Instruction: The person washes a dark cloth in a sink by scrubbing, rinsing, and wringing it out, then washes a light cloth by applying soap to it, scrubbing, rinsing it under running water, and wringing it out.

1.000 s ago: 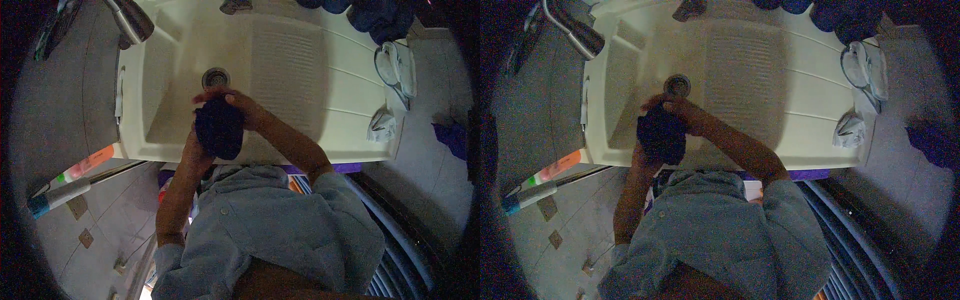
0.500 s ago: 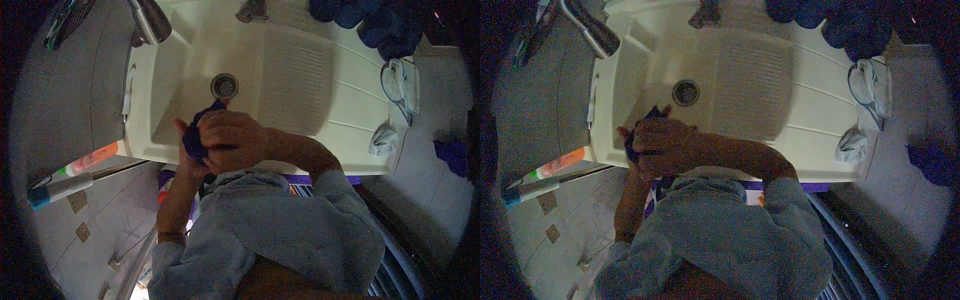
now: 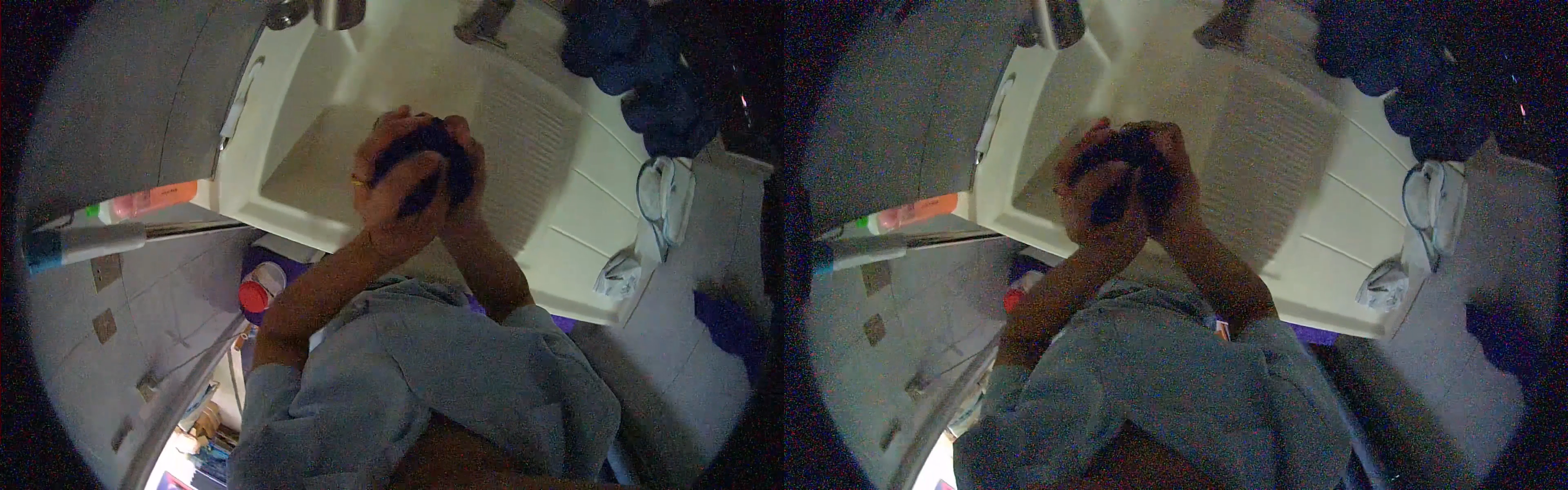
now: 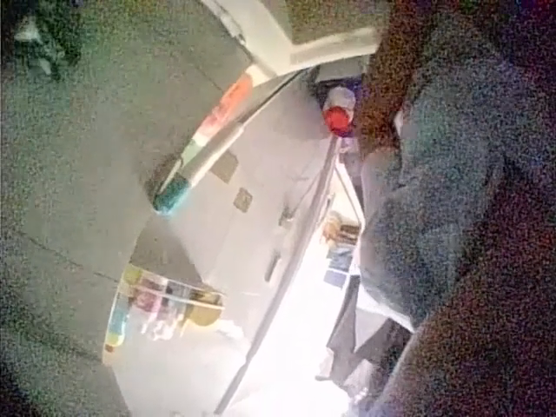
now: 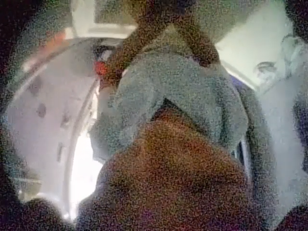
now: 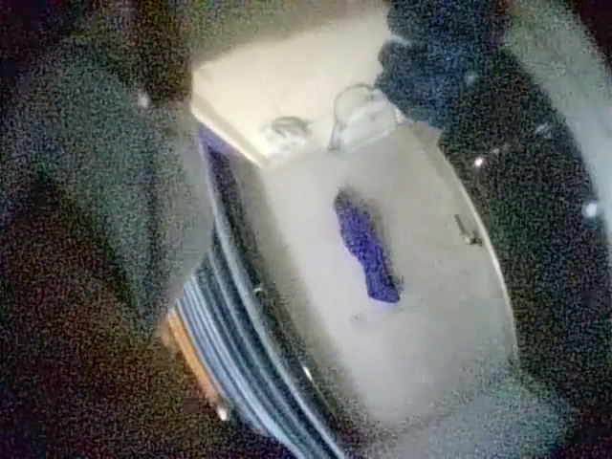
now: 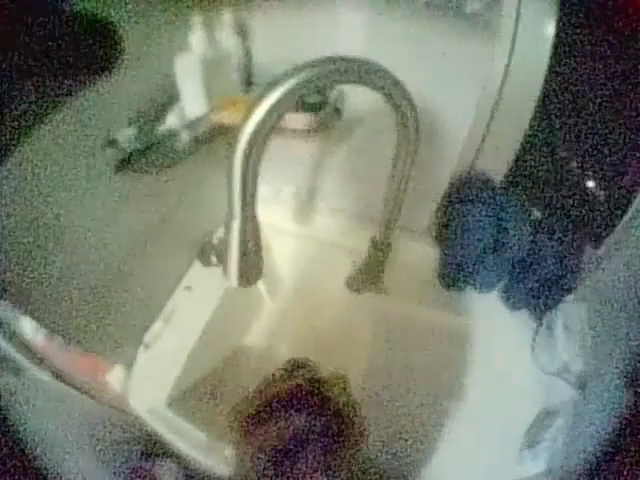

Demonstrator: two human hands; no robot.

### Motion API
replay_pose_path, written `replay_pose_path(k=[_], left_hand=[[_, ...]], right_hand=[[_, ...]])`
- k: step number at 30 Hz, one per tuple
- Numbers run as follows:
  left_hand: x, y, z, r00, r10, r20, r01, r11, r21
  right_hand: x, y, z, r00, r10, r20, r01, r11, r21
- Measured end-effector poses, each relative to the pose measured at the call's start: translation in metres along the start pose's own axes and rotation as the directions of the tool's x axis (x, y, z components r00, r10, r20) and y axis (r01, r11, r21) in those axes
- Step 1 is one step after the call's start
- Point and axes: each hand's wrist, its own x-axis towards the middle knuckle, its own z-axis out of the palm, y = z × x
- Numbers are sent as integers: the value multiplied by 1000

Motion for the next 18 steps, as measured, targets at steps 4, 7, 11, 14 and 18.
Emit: replay_pose_path(k=[4,7,11,14,18], left_hand=[[5,-6,-6,970,149,194,-155,988,17],[2,5,-8,920,36,390,-80,992,98],[-8,8,-3,817,163,553,-205,979,14],[-3,13,-5,779,224,586,-307,950,46],[1,13,-7,523,451,724,-635,772,-22]], right_hand=[[4,-12,2,965,254,-62,-254,967,6],[5,-11,-16,804,524,-280,-483,851,204],[18,-18,-36,727,679,-98,-684,730,-12],[32,-26,-7,455,867,-201,-869,482,110],[49,-33,20,266,914,-307,-963,240,-120]])
